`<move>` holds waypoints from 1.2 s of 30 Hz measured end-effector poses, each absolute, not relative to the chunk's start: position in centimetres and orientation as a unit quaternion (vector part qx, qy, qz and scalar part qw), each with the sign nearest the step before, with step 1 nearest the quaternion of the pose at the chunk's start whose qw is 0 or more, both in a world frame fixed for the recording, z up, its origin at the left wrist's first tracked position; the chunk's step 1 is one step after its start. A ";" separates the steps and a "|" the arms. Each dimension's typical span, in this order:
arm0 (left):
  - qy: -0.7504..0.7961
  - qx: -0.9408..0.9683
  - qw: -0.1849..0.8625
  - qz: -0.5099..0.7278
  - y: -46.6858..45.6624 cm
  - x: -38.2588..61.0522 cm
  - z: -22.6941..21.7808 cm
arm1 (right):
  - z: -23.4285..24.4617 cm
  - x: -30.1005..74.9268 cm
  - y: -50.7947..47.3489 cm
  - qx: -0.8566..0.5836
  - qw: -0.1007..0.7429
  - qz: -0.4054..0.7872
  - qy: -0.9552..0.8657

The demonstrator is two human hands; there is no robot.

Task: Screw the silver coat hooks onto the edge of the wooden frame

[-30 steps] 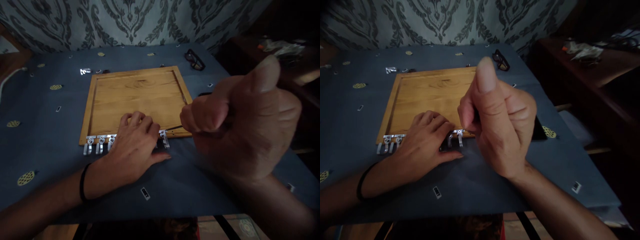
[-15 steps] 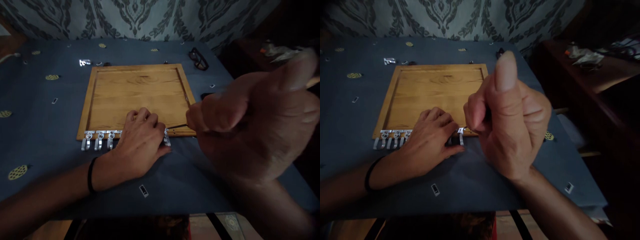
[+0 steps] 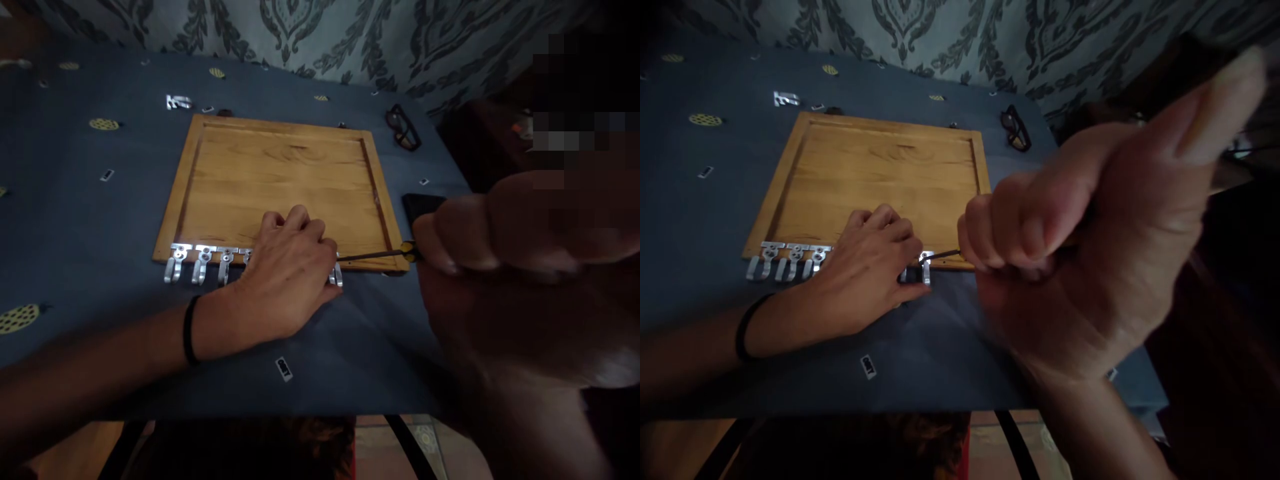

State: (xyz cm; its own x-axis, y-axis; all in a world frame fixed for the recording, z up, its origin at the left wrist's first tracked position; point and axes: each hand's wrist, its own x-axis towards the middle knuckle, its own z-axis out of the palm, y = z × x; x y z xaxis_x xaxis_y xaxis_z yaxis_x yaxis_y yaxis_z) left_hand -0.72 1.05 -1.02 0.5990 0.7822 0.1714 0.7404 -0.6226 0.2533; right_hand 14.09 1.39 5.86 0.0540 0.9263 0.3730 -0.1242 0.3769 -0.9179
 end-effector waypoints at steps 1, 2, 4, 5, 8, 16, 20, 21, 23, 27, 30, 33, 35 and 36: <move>0.427 0.891 0.079 0.132 1.1 -0.7 -1.0 | 5.8 14.1 1.4 -0.364 0.626 0.427 -0.542; 0.426 0.892 0.079 0.131 1.1 -0.7 -1.0 | 5.8 14.0 1.4 -0.361 0.628 0.434 -0.536; 0.423 0.893 0.078 0.132 1.1 -0.7 -0.9 | 5.7 13.8 1.6 -0.359 0.623 0.444 -0.535; 0.423 0.893 0.078 0.132 1.1 -0.7 -0.9 | 5.8 13.7 1.6 -0.360 0.618 0.446 -0.538; 0.423 0.893 0.078 0.131 1.1 -0.7 -1.0 | 5.9 13.4 1.7 -0.372 0.621 0.436 -0.536; 0.425 0.893 0.069 0.131 1.0 -0.6 -1.0 | 5.6 13.1 1.6 -0.392 0.629 0.426 -0.520; 0.430 0.891 0.074 0.124 1.0 -0.6 -0.9 | 5.5 13.1 1.8 -0.392 0.630 0.425 -0.519; 0.431 0.891 0.076 0.121 1.1 -0.5 -0.9 | 5.5 13.2 1.8 -0.392 0.629 0.422 -0.522; 0.432 0.891 0.078 0.120 1.1 -0.6 -0.9 | 5.6 13.2 1.9 -0.384 0.631 0.418 -0.528; 0.425 0.893 0.067 0.132 1.1 -0.7 -1.1 | 6.0 13.0 1.7 -0.397 0.638 0.407 -0.519; 0.422 0.895 0.060 0.134 1.1 -0.7 -1.3 | 6.3 12.8 1.7 -0.400 0.639 0.413 -0.510; 0.421 0.895 0.055 0.136 1.1 -0.8 -1.5 | 6.1 13.2 1.8 -0.393 0.623 0.427 -0.524; 0.415 0.897 0.053 0.141 1.1 -0.8 -1.7 | 5.8 13.7 2.0 -0.383 0.613 0.427 -0.544; 0.411 0.898 0.052 0.144 1.1 -0.9 -1.8 | 5.6 14.0 2.1 -0.380 0.610 0.424 -0.552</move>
